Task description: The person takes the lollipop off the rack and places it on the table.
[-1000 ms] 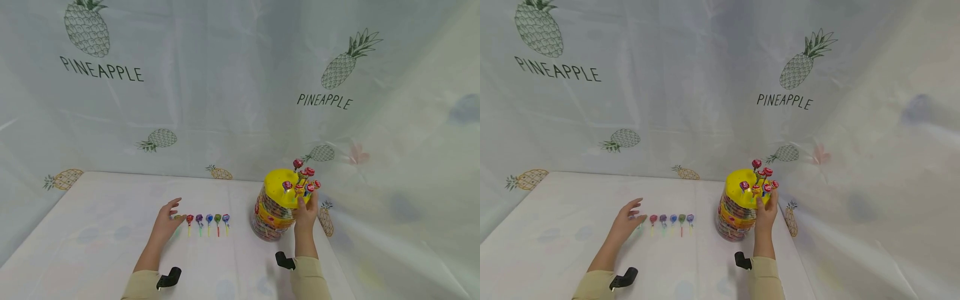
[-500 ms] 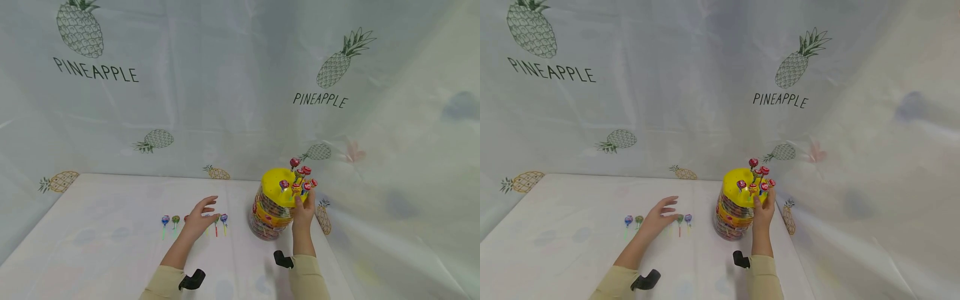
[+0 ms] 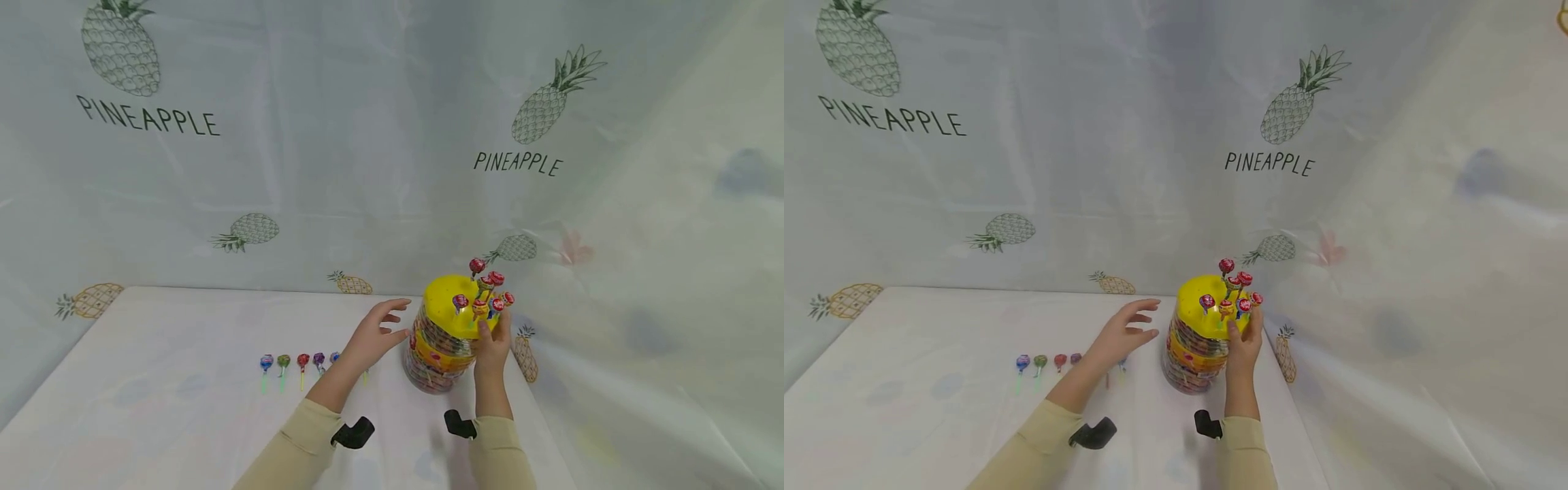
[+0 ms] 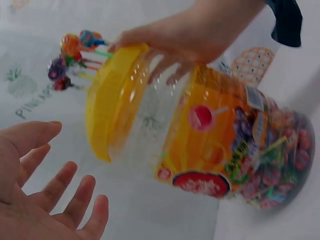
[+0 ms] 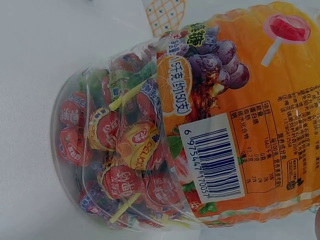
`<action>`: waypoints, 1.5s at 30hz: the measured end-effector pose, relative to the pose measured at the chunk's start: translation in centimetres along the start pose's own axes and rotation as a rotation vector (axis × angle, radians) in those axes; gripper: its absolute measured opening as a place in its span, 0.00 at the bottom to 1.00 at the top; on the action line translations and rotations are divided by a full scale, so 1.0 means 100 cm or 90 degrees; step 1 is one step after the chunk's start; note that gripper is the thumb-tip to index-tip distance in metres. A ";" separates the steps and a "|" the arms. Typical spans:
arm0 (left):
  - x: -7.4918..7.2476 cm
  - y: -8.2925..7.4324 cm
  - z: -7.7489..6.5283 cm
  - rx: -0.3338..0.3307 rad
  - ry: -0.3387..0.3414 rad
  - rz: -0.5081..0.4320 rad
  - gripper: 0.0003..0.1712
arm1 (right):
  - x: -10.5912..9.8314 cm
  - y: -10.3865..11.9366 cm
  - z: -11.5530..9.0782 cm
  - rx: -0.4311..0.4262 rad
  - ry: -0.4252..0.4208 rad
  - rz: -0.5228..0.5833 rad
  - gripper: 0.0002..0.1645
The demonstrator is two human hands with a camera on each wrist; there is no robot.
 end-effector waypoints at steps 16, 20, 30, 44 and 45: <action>0.042 -0.040 0.016 0.024 0.062 0.013 0.35 | 0.000 0.004 0.000 -0.020 0.023 -0.001 0.32; 0.048 -0.045 0.018 0.035 0.075 0.027 0.37 | -0.001 0.002 0.000 -0.018 0.030 -0.017 0.33; 0.057 -0.053 0.026 0.063 0.091 0.058 0.38 | 0.000 0.000 0.000 -0.031 0.037 -0.022 0.33; 0.065 -0.055 0.034 0.090 0.059 0.084 0.28 | 0.002 0.004 -0.002 -0.022 0.033 0.001 0.32; 0.065 -0.056 0.034 0.089 0.055 0.086 0.28 | 0.003 0.005 -0.002 -0.025 0.035 0.002 0.31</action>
Point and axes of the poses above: each hand's wrist, its own z-axis towards the middle knuckle, its own x-axis out of the palm, y = z × x, the point moved 4 cm from there along z, towards the middle knuckle, and after that the axes turned 6 degrees about y, right-handed, at the moved point
